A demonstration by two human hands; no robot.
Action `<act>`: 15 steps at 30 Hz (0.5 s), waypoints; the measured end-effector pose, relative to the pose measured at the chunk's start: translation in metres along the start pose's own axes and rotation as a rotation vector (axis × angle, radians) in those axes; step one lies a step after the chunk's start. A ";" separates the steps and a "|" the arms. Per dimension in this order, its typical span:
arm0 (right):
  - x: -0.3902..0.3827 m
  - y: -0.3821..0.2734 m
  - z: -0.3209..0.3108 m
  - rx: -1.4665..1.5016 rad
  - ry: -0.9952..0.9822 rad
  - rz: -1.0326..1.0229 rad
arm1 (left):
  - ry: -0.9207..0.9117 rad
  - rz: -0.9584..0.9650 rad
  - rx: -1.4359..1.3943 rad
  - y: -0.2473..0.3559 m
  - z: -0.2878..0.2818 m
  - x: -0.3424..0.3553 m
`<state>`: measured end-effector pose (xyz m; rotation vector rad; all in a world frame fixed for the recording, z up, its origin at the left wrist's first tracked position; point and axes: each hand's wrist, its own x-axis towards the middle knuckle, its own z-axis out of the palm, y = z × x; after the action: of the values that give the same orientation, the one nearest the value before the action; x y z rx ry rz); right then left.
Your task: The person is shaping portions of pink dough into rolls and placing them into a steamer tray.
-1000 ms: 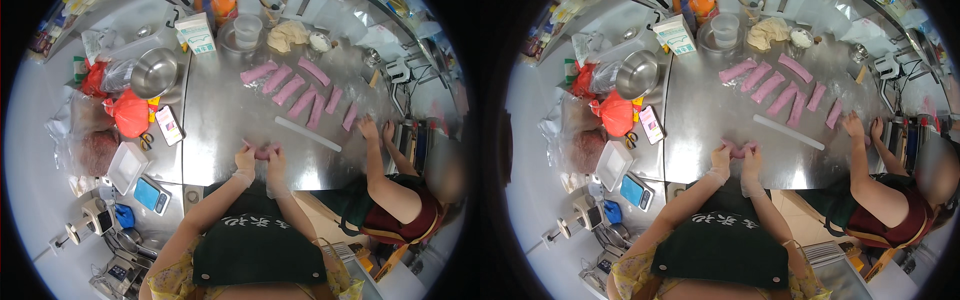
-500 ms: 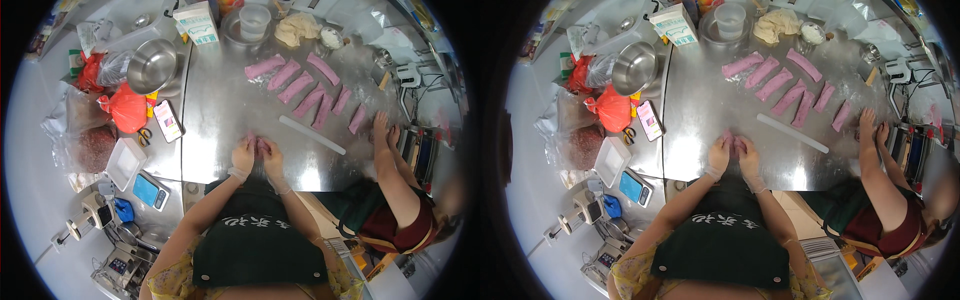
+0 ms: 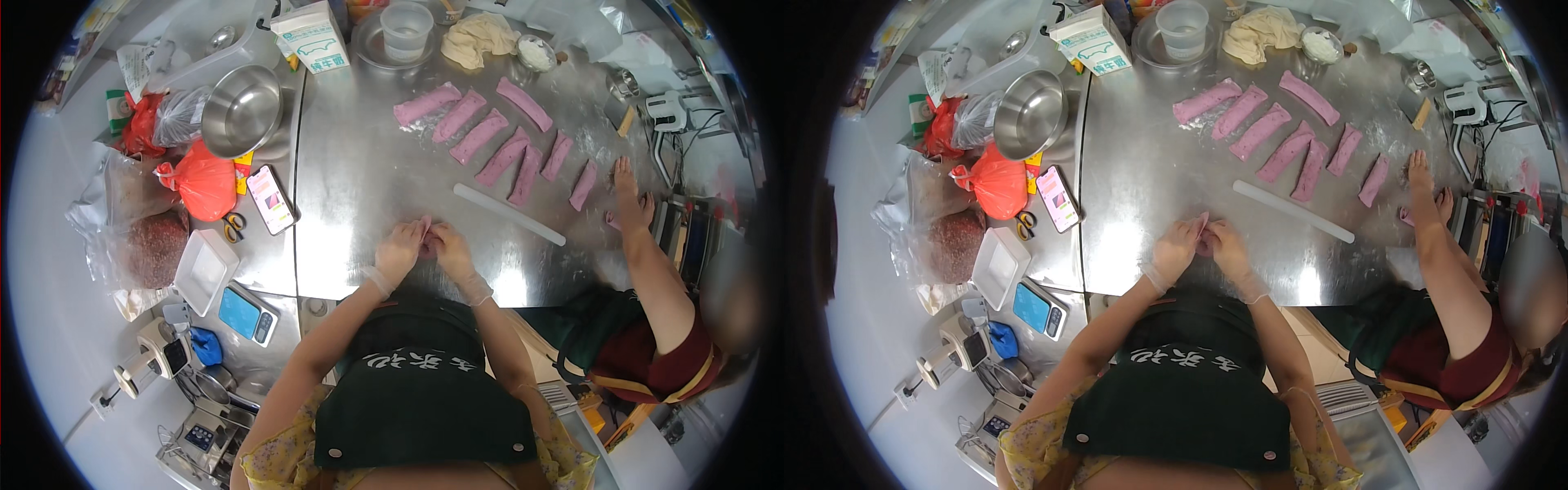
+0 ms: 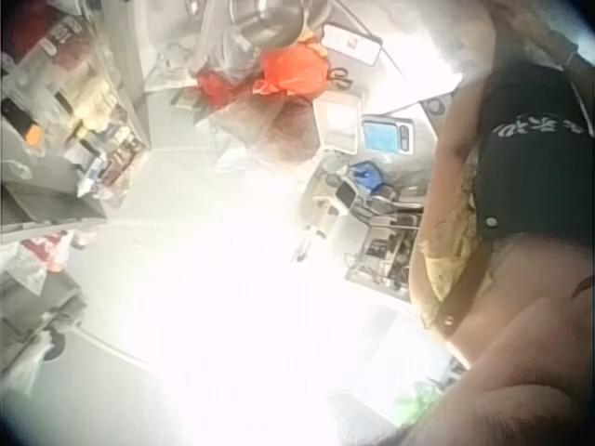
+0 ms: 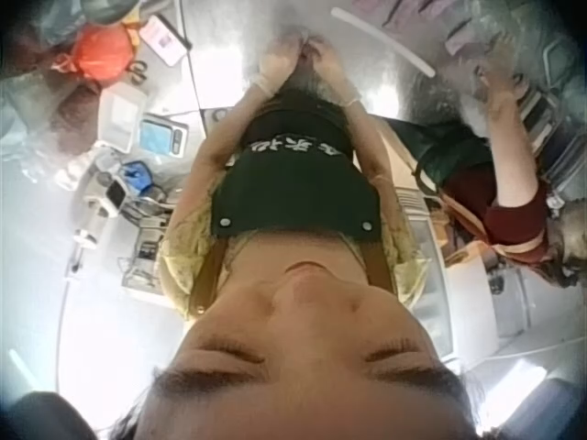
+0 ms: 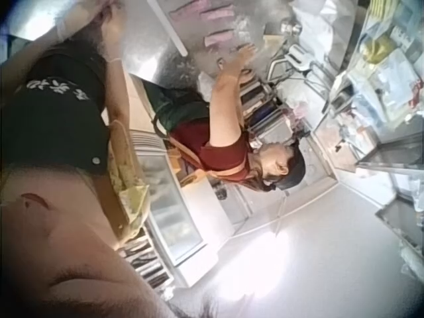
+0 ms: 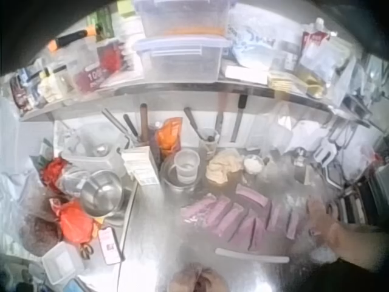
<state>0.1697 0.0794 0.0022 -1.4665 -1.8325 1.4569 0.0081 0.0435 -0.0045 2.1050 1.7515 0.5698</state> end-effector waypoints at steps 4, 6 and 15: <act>0.005 0.012 -0.002 0.338 0.061 0.239 | -0.028 0.118 -0.128 -0.001 -0.012 0.002; 0.006 0.017 -0.004 0.332 0.091 0.271 | -0.049 0.116 -0.240 -0.002 -0.019 0.004; 0.008 0.012 -0.014 0.541 0.019 0.334 | -0.367 -0.313 -1.077 -0.035 -0.004 0.016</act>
<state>0.1838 0.0926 -0.0053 -1.5249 -1.0783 1.8937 -0.0205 0.0650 -0.0174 1.0719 1.1114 0.7399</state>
